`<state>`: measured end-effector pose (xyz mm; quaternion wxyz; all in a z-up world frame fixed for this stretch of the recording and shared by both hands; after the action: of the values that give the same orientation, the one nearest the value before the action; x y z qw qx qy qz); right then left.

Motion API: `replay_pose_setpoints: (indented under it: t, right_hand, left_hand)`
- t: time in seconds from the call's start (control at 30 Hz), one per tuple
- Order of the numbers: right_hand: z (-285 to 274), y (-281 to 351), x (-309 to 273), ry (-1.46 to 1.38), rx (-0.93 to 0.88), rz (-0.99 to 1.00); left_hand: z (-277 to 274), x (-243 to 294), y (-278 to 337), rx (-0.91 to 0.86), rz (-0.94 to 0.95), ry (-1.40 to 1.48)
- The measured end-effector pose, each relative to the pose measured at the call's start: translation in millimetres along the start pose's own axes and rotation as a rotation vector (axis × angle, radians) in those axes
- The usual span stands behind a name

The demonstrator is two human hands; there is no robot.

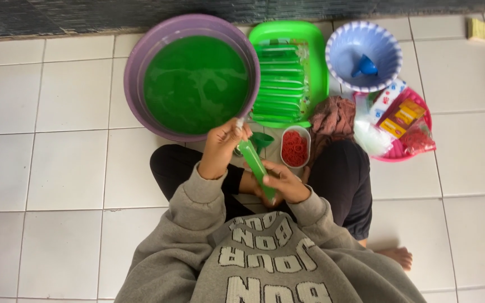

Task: The person scoops a green liquid into small plastic sleeves using a ladle and a funnel, then ties each sleeve closed with a rubber band.

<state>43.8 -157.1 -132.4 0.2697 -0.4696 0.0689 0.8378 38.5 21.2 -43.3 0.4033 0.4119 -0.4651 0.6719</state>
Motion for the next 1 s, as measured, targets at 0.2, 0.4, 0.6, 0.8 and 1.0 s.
replay_pose_setpoints:
  t: [0.2,0.4,0.6,0.8,1.0]
  right_hand:
    - [-7.7,17.7,43.8,-0.265,0.097,0.125]
    - [9.8,26.0,68.1,-0.538,-0.095,0.480]
    - [-178.3,21.1,102.1,1.401,0.709,0.552]
    - [-248.9,-5.1,96.2,1.507,0.969,0.608]
    - [-259.0,-17.1,133.1,1.996,1.034,0.575]
  left_hand:
    - [30.0,12.8,2.3,-0.171,-0.006,0.195]
    - [53.5,-67.4,22.2,-0.248,-0.173,0.702]
    - [49.3,-105.1,24.5,-0.023,-0.108,0.195]
    - [49.0,-123.1,22.4,0.085,-0.192,-0.024]
    - [48.4,-145.9,24.6,0.128,-0.249,-0.008]
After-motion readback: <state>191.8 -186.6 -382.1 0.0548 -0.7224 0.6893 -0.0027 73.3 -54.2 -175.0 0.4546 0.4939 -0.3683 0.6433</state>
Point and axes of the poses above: each hand's wrist, its own y-axis away from the middle knuckle, its own z-axis out of the palm, x = y × z, the point moved 4 cm from there along -y, towards the middle knuckle, and after that the axes turned 1 degree about z, right-handed, at the moved point
